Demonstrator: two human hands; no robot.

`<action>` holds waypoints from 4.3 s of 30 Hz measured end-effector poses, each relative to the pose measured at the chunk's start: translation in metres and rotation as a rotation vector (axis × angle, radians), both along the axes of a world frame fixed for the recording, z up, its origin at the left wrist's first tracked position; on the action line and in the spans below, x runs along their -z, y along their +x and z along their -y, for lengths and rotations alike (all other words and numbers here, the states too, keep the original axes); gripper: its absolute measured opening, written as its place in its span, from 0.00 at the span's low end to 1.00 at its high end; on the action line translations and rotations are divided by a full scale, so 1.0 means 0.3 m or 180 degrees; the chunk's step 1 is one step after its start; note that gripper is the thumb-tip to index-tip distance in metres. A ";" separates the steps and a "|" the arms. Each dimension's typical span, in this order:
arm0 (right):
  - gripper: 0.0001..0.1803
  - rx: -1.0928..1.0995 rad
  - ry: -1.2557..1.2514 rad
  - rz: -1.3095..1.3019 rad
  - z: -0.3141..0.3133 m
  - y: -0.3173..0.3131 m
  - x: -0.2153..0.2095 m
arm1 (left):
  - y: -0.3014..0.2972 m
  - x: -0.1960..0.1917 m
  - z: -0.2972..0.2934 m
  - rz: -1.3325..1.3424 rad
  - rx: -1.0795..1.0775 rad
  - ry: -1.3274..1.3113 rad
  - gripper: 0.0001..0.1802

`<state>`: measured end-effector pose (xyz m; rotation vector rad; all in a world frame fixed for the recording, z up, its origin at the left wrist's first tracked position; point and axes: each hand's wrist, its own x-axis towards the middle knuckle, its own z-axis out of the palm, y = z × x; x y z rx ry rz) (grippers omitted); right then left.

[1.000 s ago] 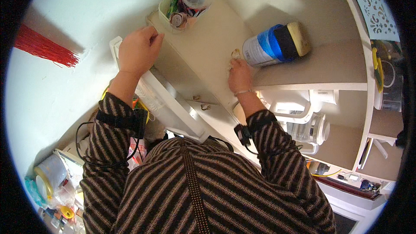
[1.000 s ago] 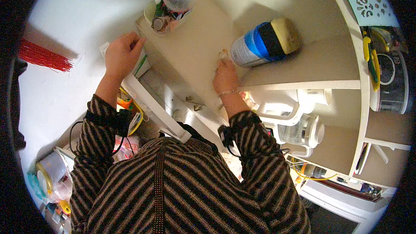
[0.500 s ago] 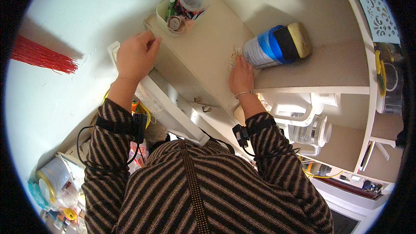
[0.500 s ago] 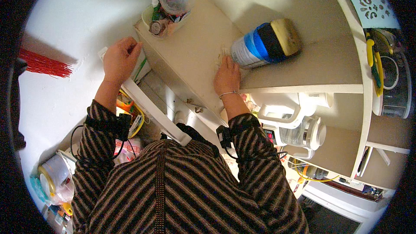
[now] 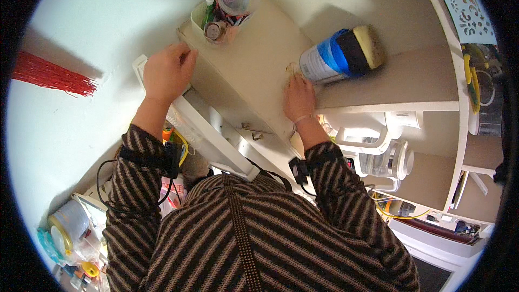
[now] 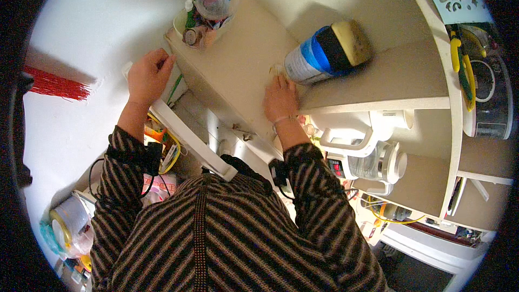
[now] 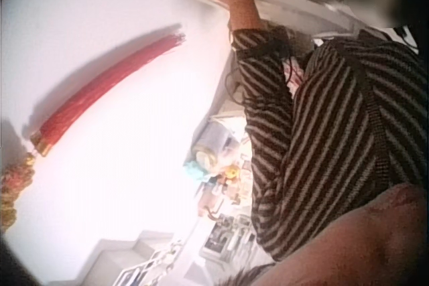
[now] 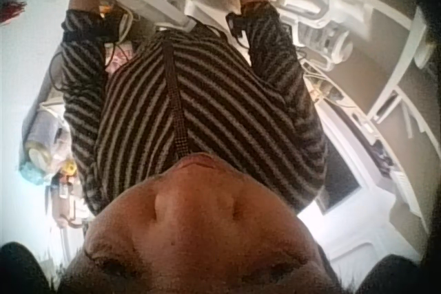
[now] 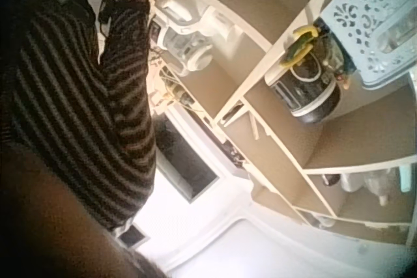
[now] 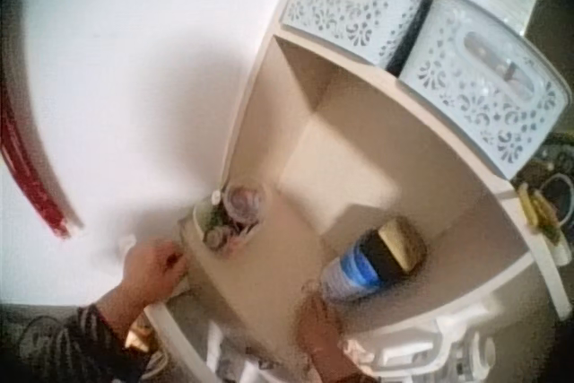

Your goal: The person cleans a cluttered shelving unit by first removing items such as boxes, containers, and a cup. They then wipe the shelf surfaces with a tissue to remove stains and debris before placing some items back.

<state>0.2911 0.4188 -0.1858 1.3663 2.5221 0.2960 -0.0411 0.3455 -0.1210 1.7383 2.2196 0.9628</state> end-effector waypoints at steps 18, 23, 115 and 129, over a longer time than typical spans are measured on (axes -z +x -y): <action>0.27 0.0442 0.0230 -0.1292 -0.099 -0.061 0.075 | -0.001 -0.011 -0.004 -0.0079 0.0071 -0.0173 0.15; 0.32 0.0452 -0.0143 -0.1252 0.006 -0.044 0.056 | 0.001 -0.008 -0.002 0.0002 0.0042 -0.0096 0.15; 0.42 0.1213 -0.0416 -0.1193 -0.051 -0.124 -0.018 | 0.005 -0.016 -0.012 -0.0265 0.0028 -0.0331 0.16; 0.42 0.0923 -0.0395 -0.1060 -0.056 -0.112 0.014 | 0.004 -0.003 -0.015 -0.0123 0.0044 -0.0175 0.15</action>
